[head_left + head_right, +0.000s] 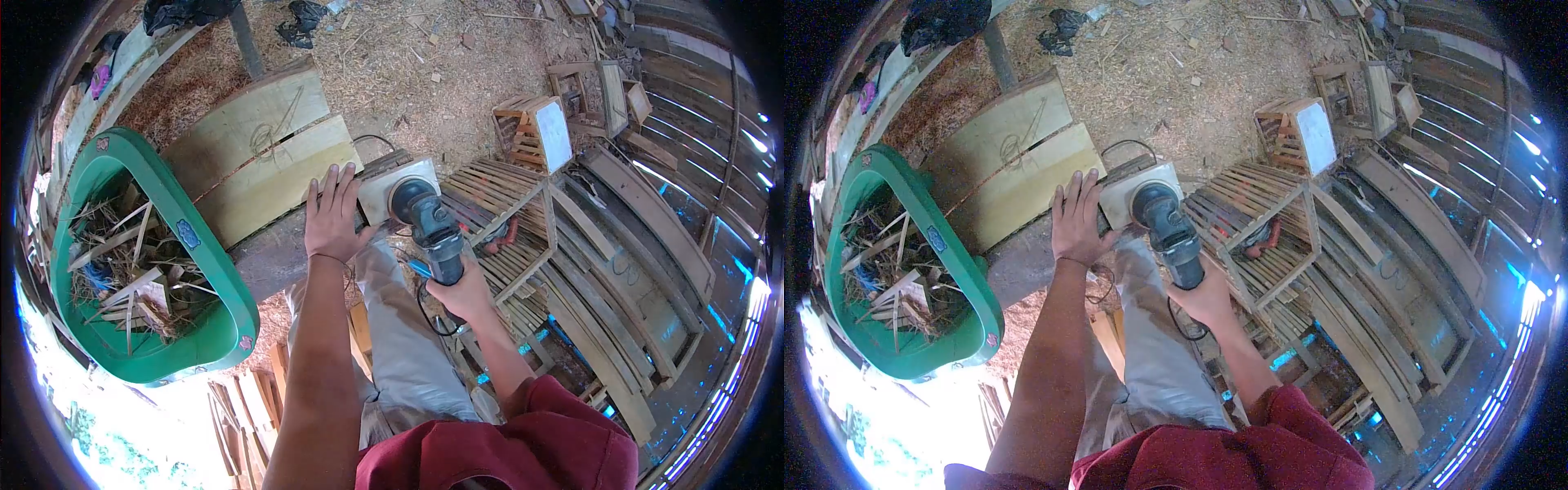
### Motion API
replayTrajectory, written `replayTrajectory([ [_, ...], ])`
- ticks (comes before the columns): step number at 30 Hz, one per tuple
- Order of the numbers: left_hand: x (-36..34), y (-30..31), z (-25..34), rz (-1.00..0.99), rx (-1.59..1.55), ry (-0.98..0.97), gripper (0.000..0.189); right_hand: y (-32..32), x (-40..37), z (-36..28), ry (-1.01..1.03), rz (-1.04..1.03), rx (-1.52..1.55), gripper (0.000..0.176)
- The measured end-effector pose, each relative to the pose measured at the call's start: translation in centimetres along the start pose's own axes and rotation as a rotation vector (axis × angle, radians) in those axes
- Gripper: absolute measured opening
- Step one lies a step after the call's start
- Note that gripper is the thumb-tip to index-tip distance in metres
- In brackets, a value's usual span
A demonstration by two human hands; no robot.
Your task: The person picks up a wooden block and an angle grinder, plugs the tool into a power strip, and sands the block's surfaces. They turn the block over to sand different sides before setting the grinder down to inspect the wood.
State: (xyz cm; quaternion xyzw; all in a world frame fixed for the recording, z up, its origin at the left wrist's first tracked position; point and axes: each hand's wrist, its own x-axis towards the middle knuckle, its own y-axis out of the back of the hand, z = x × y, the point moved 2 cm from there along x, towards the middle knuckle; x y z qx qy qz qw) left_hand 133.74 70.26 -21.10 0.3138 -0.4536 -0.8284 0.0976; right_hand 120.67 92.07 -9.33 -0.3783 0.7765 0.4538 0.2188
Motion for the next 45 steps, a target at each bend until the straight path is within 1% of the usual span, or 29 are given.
replayTrajectory([
  [2,0.0,0.0,0.1,0.005,-0.003,-0.002,0.103,-0.2,-0.1,0.2,-0.052,-0.052,-0.032,0.038],
  [5,-0.1,-0.2,-0.1,0.026,-0.010,-0.010,0.103,-0.2,0.5,-1.1,-0.105,-0.046,0.048,0.036],
  [8,-0.2,-0.2,-0.1,0.039,-0.025,-0.019,0.103,-0.5,1.5,0.3,-0.167,-0.057,0.138,0.036],
  [11,-0.1,-0.2,-0.1,0.033,-0.017,-0.015,0.102,0.0,2.2,0.7,-0.062,0.023,0.130,0.035],
  [14,-0.1,-0.1,-0.1,0.008,0.004,-0.006,0.100,1.0,2.9,0.5,-0.084,0.033,0.052,0.037],
  [16,-0.1,0.0,-0.1,-0.028,0.048,0.007,0.098,1.2,3.2,0.8,-0.099,0.026,0.059,0.040],
  [19,-0.1,-0.3,0.0,0.039,-0.022,-0.006,0.100,1.1,2.9,0.4,-0.056,0.027,0.042,0.041],
  [21,-0.1,-0.3,-0.1,0.041,-0.024,-0.008,0.101,0.8,2.3,0.1,-0.014,0.018,0.007,0.042],
  [24,-0.2,-0.1,-0.1,0.030,-0.015,-0.011,0.103,0.7,1.8,0.1,-0.042,-0.033,0.011,0.043],
  [27,-0.2,0.0,0.0,0.012,-0.015,-0.001,0.106,1.1,2.4,0.8,-0.033,0.034,0.010,0.044],
  [28,-0.2,0.1,0.0,0.008,-0.017,0.002,0.106,1.4,2.6,0.6,-0.059,0.029,0.016,0.044],
  [31,-0.1,0.0,0.0,-0.013,0.024,0.017,0.098,2.4,3.1,0.1,-0.106,0.010,0.020,0.048],
  [34,-0.1,-0.2,0.0,0.005,0.028,0.012,0.099,2.2,2.2,-0.7,-0.038,0.045,-0.114,0.049],
  [37,-0.1,-0.2,0.0,-0.020,0.038,0.013,0.104,1.1,1.9,0.3,0.030,-0.025,-0.010,0.049],
  [40,0.0,-0.2,0.0,-0.026,0.032,0.017,0.103,0.8,2.3,0.8,0.007,0.007,-0.008,0.049],
  [43,-0.1,-0.1,0.0,-0.021,0.030,0.018,0.100,2.1,3.6,0.3,-0.125,-0.001,0.045,0.050],
  [45,0.0,0.0,0.1,-0.041,0.053,0.023,0.100,2.9,4.0,0.7,-0.166,-0.006,0.018,0.050],
])
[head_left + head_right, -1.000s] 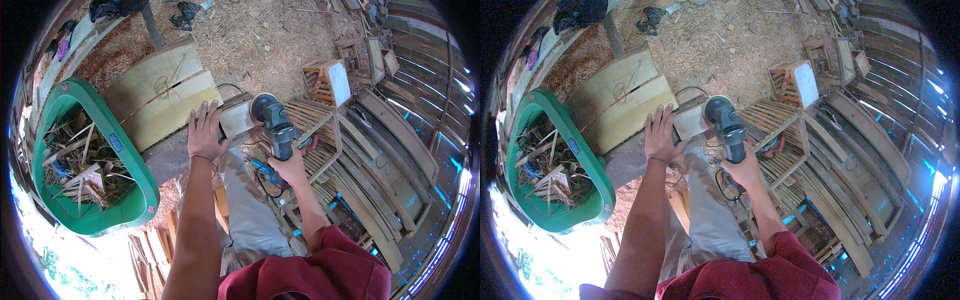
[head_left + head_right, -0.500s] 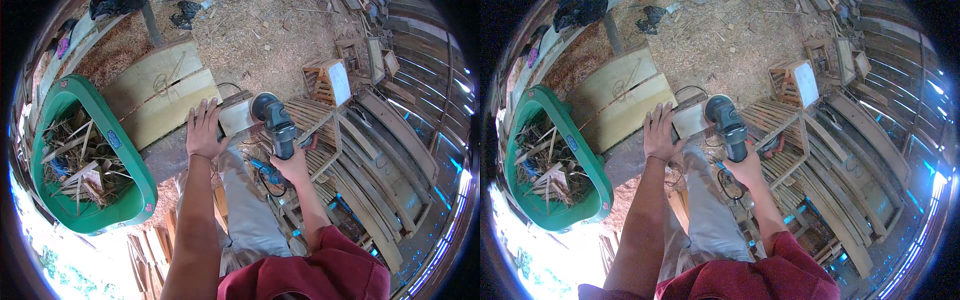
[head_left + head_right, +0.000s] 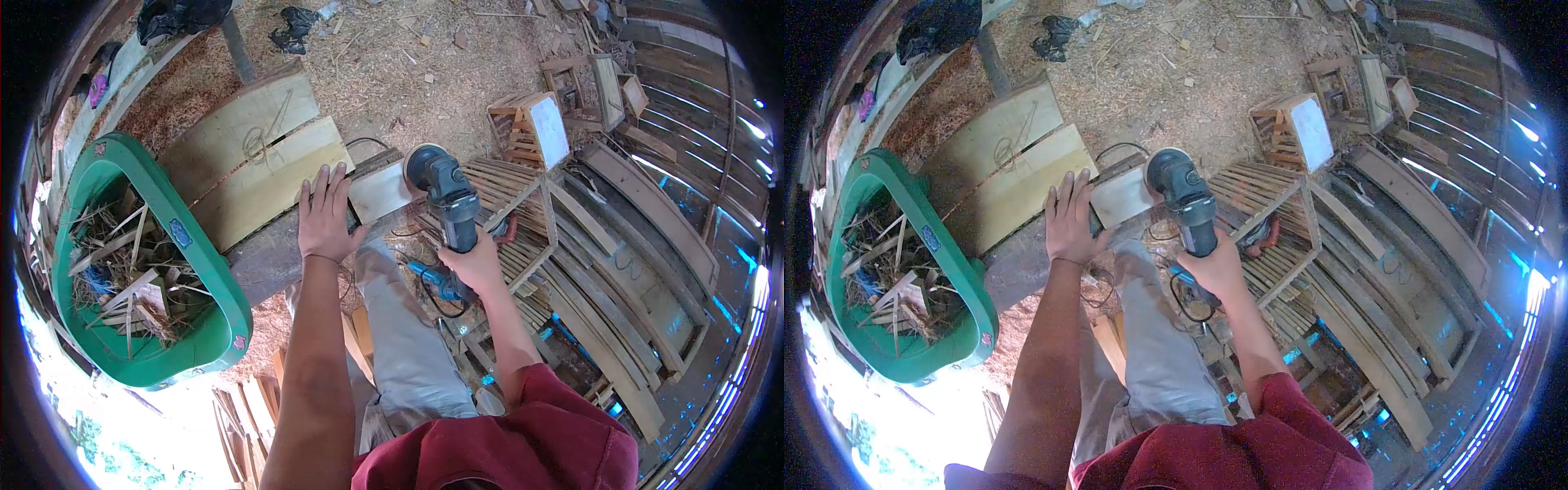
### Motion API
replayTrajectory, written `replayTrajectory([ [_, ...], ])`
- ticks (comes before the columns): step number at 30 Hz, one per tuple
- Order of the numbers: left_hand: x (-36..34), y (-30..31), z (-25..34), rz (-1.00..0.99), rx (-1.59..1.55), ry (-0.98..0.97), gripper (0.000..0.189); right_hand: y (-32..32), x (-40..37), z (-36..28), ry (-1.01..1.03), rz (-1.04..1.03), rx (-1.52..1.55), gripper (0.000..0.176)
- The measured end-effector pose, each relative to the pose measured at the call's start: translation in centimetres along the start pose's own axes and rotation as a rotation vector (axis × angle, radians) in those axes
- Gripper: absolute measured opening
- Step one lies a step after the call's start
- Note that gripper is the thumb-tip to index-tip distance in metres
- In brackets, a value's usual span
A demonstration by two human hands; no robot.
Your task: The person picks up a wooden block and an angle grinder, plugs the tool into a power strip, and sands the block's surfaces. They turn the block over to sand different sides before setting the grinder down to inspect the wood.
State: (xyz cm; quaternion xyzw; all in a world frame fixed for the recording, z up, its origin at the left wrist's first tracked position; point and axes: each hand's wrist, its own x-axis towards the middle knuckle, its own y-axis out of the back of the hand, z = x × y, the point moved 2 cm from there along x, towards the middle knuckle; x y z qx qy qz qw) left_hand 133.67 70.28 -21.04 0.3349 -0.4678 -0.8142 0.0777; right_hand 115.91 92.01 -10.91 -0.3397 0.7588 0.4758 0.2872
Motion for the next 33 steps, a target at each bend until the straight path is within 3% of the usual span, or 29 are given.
replayTrajectory([
  [4,-0.1,-0.2,0.0,0.028,-0.009,-0.012,0.101,0.7,-2.1,-0.6,0.073,0.017,-0.070,0.050],
  [8,-0.1,-0.1,0.0,-0.002,-0.006,0.000,0.102,-0.3,-2.3,3.1,0.091,-0.018,-0.034,0.052],
  [14,0.0,-0.4,-0.1,0.028,-0.001,0.002,0.103,0.0,-0.1,-0.5,0.162,0.011,-0.072,0.043],
  [17,-0.1,-0.3,0.0,0.034,-0.019,-0.002,0.101,0.2,1.3,0.2,-0.028,-0.026,0.086,0.040],
  [26,-0.1,-0.3,-0.2,0.052,-0.047,-0.003,0.098,2.4,-3.4,7.0,-0.005,0.050,0.138,0.032],
  [29,-0.2,-0.2,0.0,0.036,-0.042,0.005,0.098,1.8,-4.2,8.1,-0.028,0.133,0.295,0.031],
  [33,0.0,-0.5,0.1,0.049,-0.002,-0.002,0.099,1.5,-3.9,5.9,0.090,0.123,0.197,0.032],
])
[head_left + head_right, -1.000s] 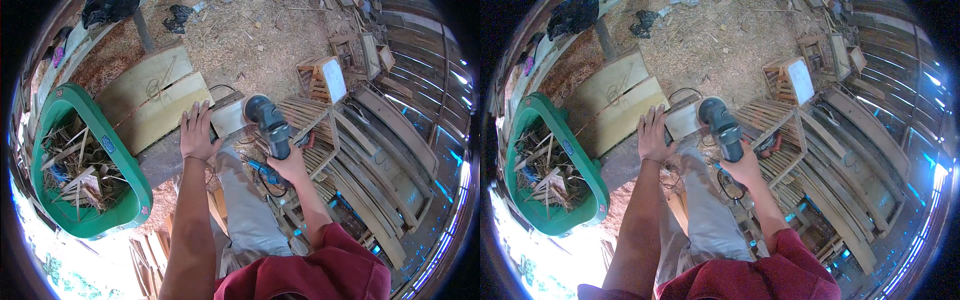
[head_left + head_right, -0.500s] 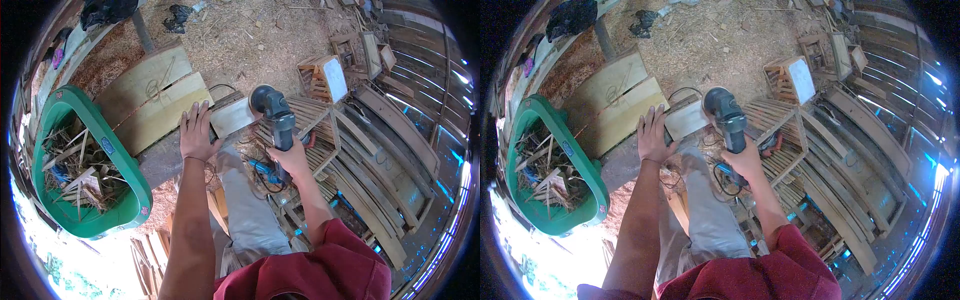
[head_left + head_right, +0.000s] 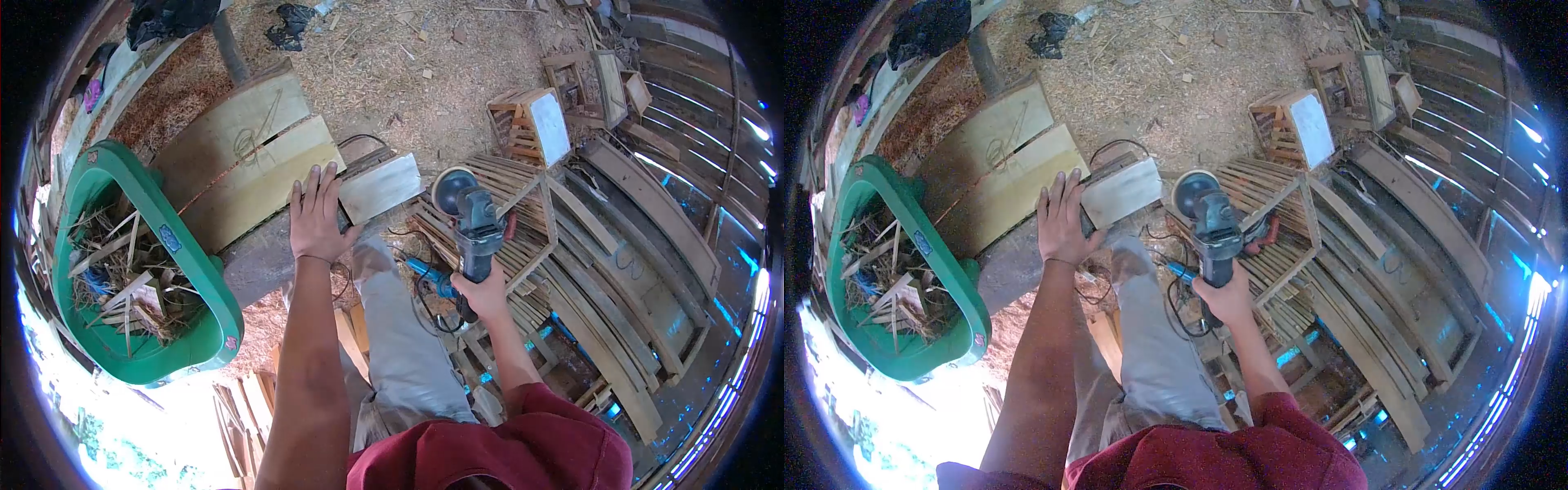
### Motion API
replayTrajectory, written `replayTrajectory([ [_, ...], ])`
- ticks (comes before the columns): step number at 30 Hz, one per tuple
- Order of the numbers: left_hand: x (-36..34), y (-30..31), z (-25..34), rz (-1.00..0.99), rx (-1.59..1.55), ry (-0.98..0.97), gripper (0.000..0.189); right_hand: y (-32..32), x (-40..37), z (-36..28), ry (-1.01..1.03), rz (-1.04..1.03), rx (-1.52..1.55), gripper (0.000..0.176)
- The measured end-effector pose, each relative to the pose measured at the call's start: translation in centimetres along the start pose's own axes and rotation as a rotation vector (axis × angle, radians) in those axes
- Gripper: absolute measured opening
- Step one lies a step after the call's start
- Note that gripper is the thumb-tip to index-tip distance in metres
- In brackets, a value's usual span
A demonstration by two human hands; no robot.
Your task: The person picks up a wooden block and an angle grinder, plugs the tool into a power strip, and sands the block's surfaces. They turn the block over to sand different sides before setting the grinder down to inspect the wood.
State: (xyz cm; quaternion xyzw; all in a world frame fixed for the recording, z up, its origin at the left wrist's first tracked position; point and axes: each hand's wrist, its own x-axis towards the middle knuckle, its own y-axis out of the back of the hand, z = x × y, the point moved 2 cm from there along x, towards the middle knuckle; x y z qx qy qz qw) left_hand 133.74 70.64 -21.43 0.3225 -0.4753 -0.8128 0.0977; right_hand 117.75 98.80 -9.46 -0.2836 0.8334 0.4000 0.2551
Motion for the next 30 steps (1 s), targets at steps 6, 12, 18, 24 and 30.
replayTrajectory([
  [6,0.0,0.1,0.1,-0.019,0.018,0.012,0.102,-2.7,2.1,-1.3,0.081,-0.099,-0.036,0.045],
  [12,0.0,0.2,0.0,-0.032,0.019,0.014,0.104,-3.9,2.6,-4.3,0.106,-0.145,-0.144,0.042],
  [18,0.0,0.2,0.0,-0.046,0.028,0.009,0.104,-3.3,2.5,-3.1,0.027,-0.082,-0.075,0.050],
  [24,0.0,0.2,0.0,-0.041,0.020,0.006,0.104,-3.6,0.1,-3.3,0.029,-0.141,-0.180,0.044],
  [30,-0.1,-0.3,-0.3,0.008,0.004,-0.010,0.103,-3.9,-0.2,-3.1,0.051,-0.129,-0.160,0.045],
])
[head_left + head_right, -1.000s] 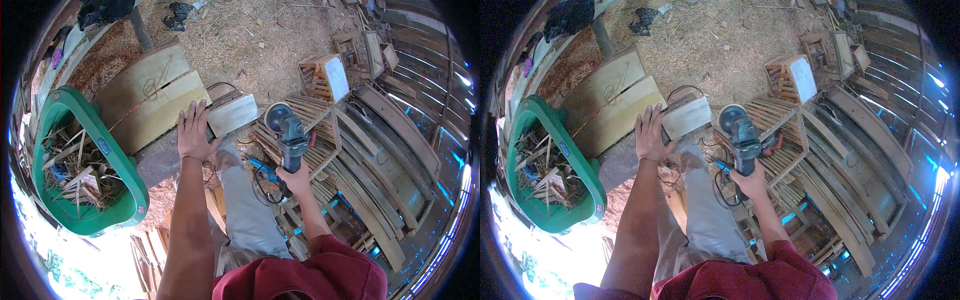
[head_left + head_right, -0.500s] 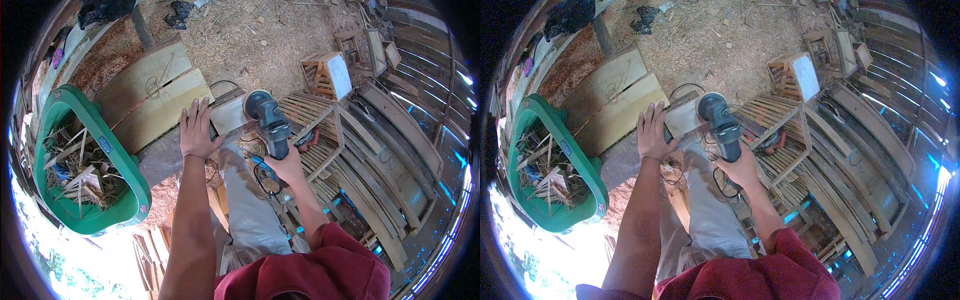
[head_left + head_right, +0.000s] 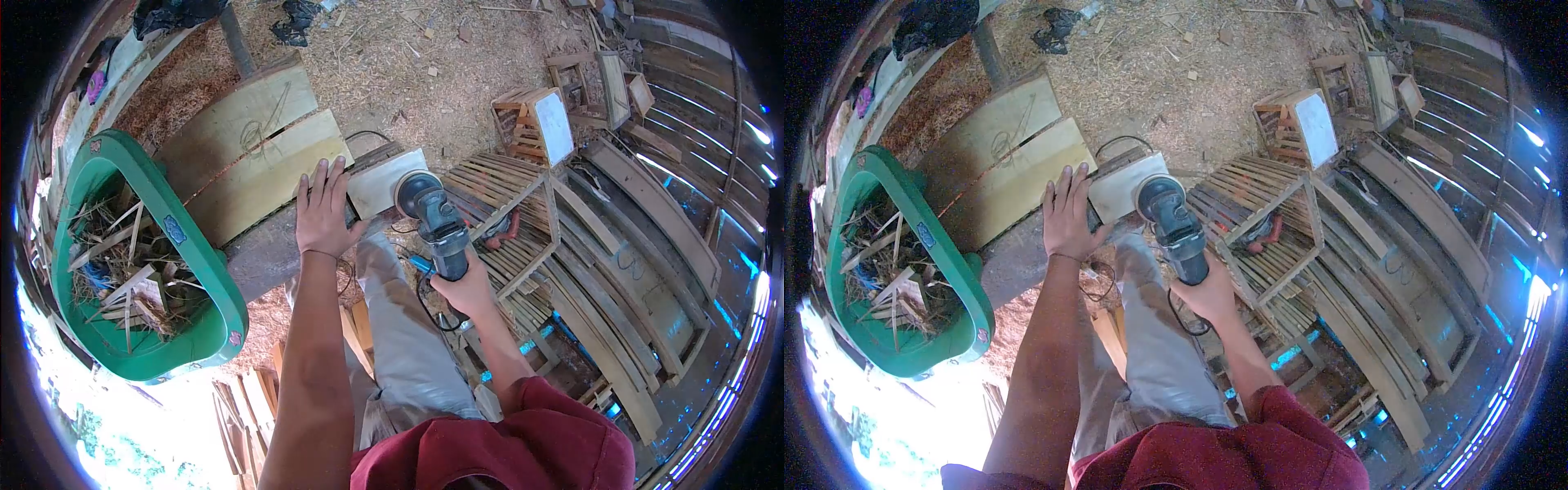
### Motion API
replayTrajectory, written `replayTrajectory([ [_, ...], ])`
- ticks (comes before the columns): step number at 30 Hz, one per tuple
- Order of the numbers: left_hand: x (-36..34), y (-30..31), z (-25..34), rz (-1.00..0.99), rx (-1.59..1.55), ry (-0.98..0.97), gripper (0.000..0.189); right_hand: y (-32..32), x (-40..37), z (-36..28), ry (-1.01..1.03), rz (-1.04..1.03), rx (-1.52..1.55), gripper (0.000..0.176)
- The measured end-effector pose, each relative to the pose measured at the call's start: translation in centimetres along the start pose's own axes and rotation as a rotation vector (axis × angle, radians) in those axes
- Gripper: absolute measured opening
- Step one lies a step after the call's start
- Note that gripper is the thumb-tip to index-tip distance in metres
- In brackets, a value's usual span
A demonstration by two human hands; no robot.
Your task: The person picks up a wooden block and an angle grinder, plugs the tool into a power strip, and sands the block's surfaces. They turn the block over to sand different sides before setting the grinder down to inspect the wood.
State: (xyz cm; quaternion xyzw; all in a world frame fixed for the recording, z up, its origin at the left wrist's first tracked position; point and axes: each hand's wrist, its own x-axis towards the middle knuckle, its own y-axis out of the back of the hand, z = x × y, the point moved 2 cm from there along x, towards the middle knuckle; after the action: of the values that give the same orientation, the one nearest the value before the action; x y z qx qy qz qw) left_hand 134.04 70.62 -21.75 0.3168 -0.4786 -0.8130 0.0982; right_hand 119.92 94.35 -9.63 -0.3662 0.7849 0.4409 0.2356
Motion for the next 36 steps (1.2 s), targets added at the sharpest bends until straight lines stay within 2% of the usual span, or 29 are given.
replayTrajectory([
  [3,0.0,-0.1,0.1,0.001,0.008,0.001,0.103,0.2,0.3,0.6,-0.059,-0.011,-0.016,0.045],
  [9,0.0,0.1,0.1,-0.019,0.018,0.005,0.103,0.4,-0.8,-2.1,0.000,0.000,-0.059,0.041],
  [15,0.1,0.8,0.3,-0.063,0.034,0.019,0.102,0.2,0.1,2.0,-0.102,-0.015,0.090,0.041],
  [18,0.0,0.8,0.3,-0.052,0.036,0.018,0.101,0.2,0.5,2.5,-0.102,0.036,0.054,0.042],
  [21,0.0,0.7,0.4,-0.018,-0.001,0.008,0.099,0.6,-0.5,-2.1,-0.064,0.025,-0.089,0.045],
  [24,0.0,0.8,0.3,0.017,-0.036,-0.005,0.101,0.2,-0.2,-0.2,-0.025,0.014,-0.014,0.047],
  [28,-0.2,0.7,0.3,0.062,-0.036,-0.019,0.101,2.0,1.0,3.5,-0.173,0.028,0.095,0.047],
  [32,-0.3,0.7,0.3,0.064,-0.010,-0.015,0.102,3.8,0.8,3.9,-0.128,0.119,0.424,0.024],
  [36,-0.3,0.5,0.5,0.078,0.004,-0.019,0.100,4.8,-0.1,4.8,-0.182,0.207,0.541,0.025],
])
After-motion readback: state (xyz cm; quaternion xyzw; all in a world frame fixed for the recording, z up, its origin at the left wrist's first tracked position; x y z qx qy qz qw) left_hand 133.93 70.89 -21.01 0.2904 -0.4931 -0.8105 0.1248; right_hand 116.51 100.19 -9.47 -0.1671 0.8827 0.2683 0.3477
